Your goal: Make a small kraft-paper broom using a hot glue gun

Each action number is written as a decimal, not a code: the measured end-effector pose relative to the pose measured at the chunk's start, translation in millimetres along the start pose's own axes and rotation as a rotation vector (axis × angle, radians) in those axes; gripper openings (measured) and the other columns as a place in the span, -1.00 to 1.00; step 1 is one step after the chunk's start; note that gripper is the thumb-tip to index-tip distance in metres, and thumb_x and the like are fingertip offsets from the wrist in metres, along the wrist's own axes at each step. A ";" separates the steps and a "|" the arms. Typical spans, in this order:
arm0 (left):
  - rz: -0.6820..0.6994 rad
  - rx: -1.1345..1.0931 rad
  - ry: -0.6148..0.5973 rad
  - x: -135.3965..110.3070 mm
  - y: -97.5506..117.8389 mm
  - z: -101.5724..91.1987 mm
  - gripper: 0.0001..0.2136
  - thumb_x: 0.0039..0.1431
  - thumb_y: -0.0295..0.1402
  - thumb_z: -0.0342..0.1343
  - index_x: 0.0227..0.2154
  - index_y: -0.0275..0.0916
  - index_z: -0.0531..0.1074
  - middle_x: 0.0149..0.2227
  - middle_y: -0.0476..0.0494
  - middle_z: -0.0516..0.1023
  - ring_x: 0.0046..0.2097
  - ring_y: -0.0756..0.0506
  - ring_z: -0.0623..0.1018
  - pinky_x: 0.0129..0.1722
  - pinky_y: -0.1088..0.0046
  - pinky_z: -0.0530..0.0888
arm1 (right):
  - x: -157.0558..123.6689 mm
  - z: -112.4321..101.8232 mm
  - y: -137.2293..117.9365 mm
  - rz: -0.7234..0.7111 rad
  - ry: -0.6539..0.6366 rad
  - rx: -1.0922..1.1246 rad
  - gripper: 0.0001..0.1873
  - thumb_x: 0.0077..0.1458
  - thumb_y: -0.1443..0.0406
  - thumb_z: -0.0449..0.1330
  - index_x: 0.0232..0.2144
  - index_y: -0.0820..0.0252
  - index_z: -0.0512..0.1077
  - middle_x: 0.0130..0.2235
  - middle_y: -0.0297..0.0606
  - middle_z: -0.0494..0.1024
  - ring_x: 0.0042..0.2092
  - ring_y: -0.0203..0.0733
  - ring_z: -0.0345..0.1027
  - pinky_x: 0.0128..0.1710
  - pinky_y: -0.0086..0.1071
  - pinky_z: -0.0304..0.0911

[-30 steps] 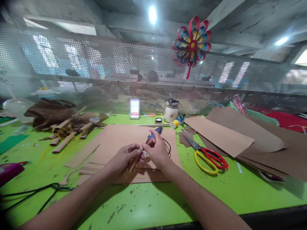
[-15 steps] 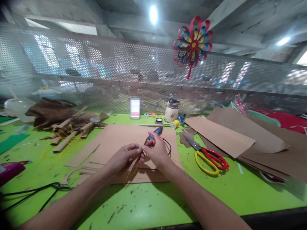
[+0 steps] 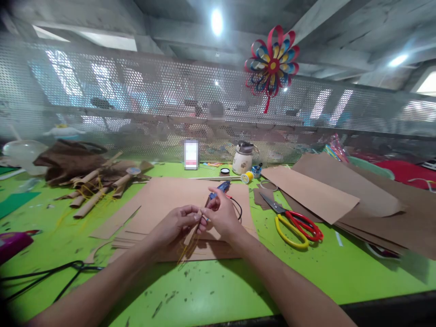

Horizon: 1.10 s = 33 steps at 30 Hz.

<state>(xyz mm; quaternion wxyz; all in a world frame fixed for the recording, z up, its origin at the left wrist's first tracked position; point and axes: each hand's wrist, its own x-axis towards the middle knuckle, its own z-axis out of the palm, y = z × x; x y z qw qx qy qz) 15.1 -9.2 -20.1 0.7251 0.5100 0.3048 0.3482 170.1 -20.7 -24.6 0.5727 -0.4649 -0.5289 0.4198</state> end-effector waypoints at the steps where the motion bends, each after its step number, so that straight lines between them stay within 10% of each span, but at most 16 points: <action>1: -0.007 -0.003 0.000 -0.1 0.3 0.2 -0.91 0.03 -0.45 0.17 -0.40 -0.36 0.40 -0.42 -0.20 0.57 -0.42 -0.03 0.52 -0.35 0.47 0.42 | -0.8 0.5 -2.6 0.017 -0.009 0.007 -0.32 -0.16 0.34 0.27 0.07 0.24 0.23 -0.48 -0.46 0.37 -0.45 -0.28 0.27 -0.43 -0.37 0.20; 33: -0.193 -0.103 -0.127 -5.6 1.6 6.0 -0.92 0.16 -0.42 0.09 -0.37 -0.35 0.35 -0.42 -0.27 0.56 -0.44 -0.08 0.58 -0.39 0.43 0.49 | 5.7 -12.6 -8.3 -0.060 0.098 -0.217 -0.56 -0.03 0.22 0.20 -0.06 0.22 0.37 -0.57 -0.50 0.22 -0.54 -0.30 0.12 -0.52 -0.41 0.13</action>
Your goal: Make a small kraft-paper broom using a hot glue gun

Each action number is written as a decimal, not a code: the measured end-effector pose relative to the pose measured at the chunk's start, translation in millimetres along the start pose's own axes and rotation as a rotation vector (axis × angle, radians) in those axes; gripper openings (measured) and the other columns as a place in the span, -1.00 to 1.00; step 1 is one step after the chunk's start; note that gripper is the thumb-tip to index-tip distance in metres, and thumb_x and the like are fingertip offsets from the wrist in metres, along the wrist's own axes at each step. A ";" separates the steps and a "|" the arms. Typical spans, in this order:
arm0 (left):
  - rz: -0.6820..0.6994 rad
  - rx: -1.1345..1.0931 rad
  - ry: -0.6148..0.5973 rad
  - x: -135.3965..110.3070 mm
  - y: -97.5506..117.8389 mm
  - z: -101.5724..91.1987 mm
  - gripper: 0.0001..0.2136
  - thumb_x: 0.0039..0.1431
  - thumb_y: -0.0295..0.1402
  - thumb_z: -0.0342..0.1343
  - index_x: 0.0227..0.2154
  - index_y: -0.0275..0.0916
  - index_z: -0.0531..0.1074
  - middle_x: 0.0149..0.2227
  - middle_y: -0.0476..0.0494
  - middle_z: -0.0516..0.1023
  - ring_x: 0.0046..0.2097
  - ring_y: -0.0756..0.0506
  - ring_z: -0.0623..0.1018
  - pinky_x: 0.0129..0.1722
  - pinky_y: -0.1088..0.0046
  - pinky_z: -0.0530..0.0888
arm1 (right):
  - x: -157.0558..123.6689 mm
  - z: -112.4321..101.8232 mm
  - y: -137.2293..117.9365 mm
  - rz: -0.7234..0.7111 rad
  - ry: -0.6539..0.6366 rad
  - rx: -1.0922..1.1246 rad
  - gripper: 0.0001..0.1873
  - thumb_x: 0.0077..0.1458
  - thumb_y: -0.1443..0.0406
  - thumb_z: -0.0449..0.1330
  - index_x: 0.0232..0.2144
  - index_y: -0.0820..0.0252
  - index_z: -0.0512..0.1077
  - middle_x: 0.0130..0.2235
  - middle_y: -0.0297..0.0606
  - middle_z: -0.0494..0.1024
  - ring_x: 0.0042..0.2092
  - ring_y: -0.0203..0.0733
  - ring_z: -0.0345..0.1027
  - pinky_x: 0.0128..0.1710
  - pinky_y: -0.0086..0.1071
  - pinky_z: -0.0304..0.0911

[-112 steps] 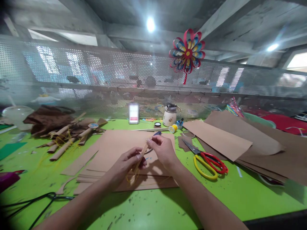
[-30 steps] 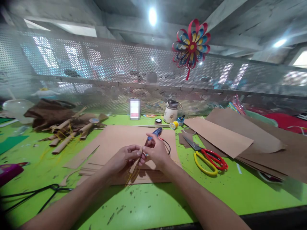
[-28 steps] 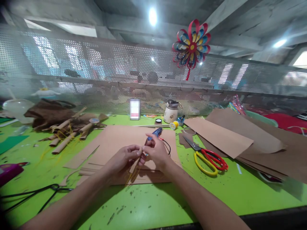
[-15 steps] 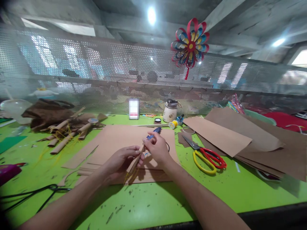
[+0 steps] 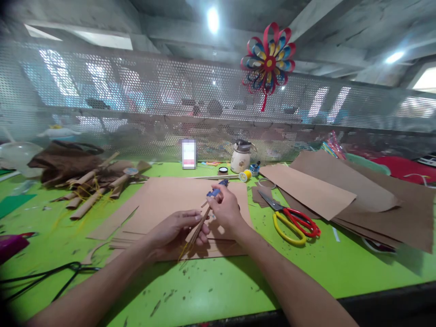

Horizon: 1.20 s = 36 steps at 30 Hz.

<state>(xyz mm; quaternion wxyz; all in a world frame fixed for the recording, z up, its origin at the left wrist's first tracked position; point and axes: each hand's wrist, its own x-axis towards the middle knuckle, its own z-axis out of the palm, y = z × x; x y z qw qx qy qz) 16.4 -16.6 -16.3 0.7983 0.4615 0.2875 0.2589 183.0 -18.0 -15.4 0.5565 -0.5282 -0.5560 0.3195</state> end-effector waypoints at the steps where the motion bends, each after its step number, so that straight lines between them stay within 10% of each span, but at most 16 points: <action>1: -0.002 0.012 0.003 0.3 -0.5 -0.2 -0.92 0.16 -0.42 0.09 -0.39 -0.35 0.35 -0.41 -0.28 0.56 -0.44 -0.07 0.57 -0.39 0.44 0.49 | 0.7 -0.6 0.5 -0.003 0.006 -0.005 -0.57 -0.03 0.22 0.20 -0.06 0.22 0.37 -0.57 -0.49 0.22 -0.54 -0.30 0.11 -0.52 -0.41 0.13; 13: 0.018 0.022 0.027 1.3 0.1 -0.6 -0.89 0.13 -0.44 0.14 -0.46 -0.33 0.35 -0.50 -0.15 0.52 -0.55 0.04 0.48 -0.52 0.59 0.39 | -3.1 1.5 -4.4 -0.055 0.054 -0.010 -0.54 -0.02 0.24 0.18 -0.02 0.20 0.35 -0.57 -0.49 0.20 -0.52 -0.30 0.09 -0.51 -0.42 0.11; 22: -0.079 -0.064 -0.008 -2.2 1.0 3.3 -0.72 0.21 -0.27 0.03 -0.32 -0.47 0.46 -0.32 -0.42 0.58 -0.34 -0.12 0.59 -0.22 0.35 0.51 | 4.9 -8.2 -5.5 -0.082 0.139 -0.027 -0.58 -0.03 0.24 0.18 -0.07 0.22 0.37 -0.57 -0.51 0.16 -0.54 -0.31 0.04 -0.53 -0.43 0.07; 36: 0.025 0.084 0.003 3.4 -3.7 -1.7 -0.81 0.09 -0.35 0.20 -0.49 -0.34 0.34 -0.52 -0.15 0.52 -0.56 0.06 0.47 -0.52 0.58 0.37 | 8.4 -8.9 -2.6 -0.079 0.164 -0.030 -0.56 -0.06 0.23 0.19 -0.09 0.26 0.38 -0.59 -0.51 0.18 -0.55 -0.31 0.07 -0.56 -0.42 0.07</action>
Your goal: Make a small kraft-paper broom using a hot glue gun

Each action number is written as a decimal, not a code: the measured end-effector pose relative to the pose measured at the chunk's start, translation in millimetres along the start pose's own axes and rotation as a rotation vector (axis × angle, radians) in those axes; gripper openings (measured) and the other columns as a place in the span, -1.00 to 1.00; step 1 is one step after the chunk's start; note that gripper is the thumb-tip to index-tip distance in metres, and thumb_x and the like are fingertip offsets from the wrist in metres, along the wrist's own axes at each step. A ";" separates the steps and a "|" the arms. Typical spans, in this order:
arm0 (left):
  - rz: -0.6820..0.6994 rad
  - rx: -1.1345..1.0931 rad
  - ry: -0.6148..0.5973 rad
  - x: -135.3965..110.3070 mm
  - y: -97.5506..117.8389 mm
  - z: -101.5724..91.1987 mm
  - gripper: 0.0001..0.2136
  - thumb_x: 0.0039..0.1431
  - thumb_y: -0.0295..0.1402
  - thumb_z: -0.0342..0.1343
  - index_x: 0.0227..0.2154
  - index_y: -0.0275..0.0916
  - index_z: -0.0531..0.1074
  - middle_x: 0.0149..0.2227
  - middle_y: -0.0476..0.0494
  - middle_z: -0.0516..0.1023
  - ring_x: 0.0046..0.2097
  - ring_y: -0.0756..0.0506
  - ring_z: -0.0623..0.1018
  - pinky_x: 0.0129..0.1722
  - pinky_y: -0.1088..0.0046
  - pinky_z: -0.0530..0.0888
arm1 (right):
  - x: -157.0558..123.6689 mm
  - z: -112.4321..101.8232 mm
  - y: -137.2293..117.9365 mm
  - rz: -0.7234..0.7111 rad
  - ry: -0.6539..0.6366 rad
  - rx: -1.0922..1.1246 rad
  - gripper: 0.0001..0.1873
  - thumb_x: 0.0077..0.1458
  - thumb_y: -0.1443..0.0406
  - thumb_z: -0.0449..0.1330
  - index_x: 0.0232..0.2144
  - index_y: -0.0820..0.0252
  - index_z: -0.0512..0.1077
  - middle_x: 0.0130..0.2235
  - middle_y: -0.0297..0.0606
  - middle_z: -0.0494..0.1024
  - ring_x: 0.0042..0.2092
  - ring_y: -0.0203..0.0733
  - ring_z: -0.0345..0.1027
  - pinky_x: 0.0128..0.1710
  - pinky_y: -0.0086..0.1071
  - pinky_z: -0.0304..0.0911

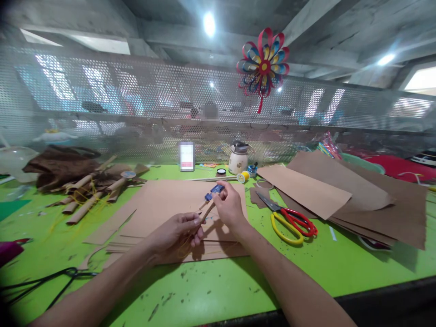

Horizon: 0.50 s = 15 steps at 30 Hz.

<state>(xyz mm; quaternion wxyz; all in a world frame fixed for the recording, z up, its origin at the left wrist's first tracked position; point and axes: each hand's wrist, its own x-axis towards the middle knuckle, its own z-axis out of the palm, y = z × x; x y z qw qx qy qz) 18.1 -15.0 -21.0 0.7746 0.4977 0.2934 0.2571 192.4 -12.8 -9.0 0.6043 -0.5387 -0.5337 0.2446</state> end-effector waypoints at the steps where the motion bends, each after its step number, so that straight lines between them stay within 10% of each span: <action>1: 0.002 -0.001 0.001 0.1 0.1 -0.2 -0.81 0.08 -0.34 0.21 -0.49 -0.33 0.33 -0.52 -0.14 0.51 -0.56 0.06 0.46 -0.53 0.59 0.36 | 0.2 0.1 0.9 0.001 0.001 0.002 -0.56 -0.06 0.23 0.20 -0.09 0.26 0.38 -0.59 -0.50 0.18 -0.55 -0.30 0.08 -0.55 -0.42 0.07; 15: 0.043 -0.022 0.023 -0.4 -0.6 1.0 -0.81 0.10 -0.34 0.18 -0.46 -0.30 0.30 -0.57 -0.04 0.47 -0.62 0.10 0.41 -0.61 0.64 0.28 | 0.5 1.3 2.2 0.008 -0.014 0.082 -0.56 -0.05 0.23 0.20 -0.08 0.25 0.36 -0.59 -0.53 0.15 -0.56 -0.33 0.07 -0.57 -0.44 0.07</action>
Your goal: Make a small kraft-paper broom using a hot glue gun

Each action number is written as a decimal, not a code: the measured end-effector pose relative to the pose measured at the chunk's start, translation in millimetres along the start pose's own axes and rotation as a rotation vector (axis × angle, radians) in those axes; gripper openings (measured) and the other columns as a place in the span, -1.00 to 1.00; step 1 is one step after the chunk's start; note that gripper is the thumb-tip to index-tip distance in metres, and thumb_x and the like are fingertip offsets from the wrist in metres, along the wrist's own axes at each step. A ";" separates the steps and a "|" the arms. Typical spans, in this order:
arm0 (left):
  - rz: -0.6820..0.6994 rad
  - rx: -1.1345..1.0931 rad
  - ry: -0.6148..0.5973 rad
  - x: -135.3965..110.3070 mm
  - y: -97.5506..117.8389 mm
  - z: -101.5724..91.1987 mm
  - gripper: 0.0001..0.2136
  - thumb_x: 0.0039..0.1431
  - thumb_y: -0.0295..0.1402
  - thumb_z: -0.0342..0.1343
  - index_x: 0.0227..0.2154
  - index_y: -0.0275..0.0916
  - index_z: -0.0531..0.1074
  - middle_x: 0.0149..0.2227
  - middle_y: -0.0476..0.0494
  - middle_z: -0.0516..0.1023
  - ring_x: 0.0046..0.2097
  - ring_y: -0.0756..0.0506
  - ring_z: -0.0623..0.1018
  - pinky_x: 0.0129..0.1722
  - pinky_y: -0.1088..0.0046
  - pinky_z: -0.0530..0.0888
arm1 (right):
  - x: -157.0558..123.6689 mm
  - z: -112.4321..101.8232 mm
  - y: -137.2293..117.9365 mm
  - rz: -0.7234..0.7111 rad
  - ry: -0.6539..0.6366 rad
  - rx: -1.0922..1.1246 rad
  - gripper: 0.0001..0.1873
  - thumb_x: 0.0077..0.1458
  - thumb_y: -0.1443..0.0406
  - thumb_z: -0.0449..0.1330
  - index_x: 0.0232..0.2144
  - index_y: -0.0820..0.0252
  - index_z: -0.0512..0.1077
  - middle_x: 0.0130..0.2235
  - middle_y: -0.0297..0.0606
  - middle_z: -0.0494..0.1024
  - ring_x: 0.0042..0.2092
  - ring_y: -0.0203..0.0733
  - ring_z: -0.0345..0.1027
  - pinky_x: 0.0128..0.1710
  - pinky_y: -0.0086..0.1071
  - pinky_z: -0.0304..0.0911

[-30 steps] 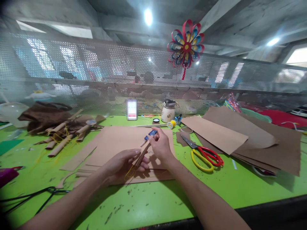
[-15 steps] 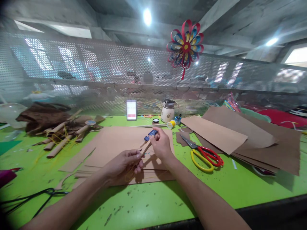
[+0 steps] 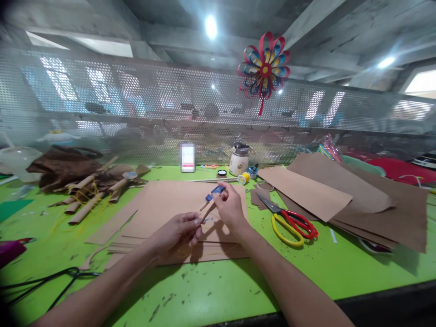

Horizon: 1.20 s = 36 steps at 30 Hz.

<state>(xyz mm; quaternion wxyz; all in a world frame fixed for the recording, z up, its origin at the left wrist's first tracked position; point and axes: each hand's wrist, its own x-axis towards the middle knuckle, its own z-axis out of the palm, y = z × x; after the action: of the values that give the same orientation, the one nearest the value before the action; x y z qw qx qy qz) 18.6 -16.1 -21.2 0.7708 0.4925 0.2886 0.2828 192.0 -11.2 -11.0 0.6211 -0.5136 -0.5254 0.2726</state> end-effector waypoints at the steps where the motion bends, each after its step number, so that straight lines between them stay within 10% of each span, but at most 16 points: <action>1: -0.001 0.001 -0.013 -0.9 1.3 0.9 -0.82 0.12 -0.34 0.17 -0.45 -0.31 0.31 -0.55 -0.07 0.48 -0.59 0.08 0.44 -0.58 0.62 0.32 | 0.4 -0.5 -0.9 -0.001 0.002 0.006 -0.57 -0.04 0.22 0.19 -0.08 0.25 0.35 -0.59 -0.53 0.14 -0.56 -0.33 0.06 -0.57 -0.45 0.06; 9: -0.090 -0.073 -0.038 -5.6 6.0 5.2 -0.79 0.23 -0.28 0.00 -0.28 -0.36 0.35 -0.38 -0.28 0.55 -0.45 -0.05 0.55 -0.47 0.50 0.44 | 5.3 -4.3 1.1 0.006 0.021 0.040 -0.57 -0.05 0.21 0.19 -0.10 0.25 0.35 -0.61 -0.55 0.12 -0.56 -0.32 0.07 -0.56 -0.45 0.07; 36: 0.080 -0.211 -0.103 -4.5 10.2 -5.8 -0.79 0.24 -0.39 -0.05 -0.23 -0.40 0.44 -0.60 -0.06 0.38 -0.63 0.06 0.33 -0.58 0.58 0.22 | 9.9 -15.9 -6.3 0.086 -0.044 0.245 -0.66 -0.10 0.18 0.26 -0.25 0.24 0.40 -0.59 -0.39 0.46 -0.55 -0.31 0.31 -0.51 -0.42 0.26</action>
<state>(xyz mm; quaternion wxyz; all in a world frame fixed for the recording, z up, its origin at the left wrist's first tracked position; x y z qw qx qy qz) 9.8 -12.3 -13.1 0.8203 0.4336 0.1973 0.3167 208.5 -10.2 -0.2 0.6554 -0.4496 -0.4792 0.3724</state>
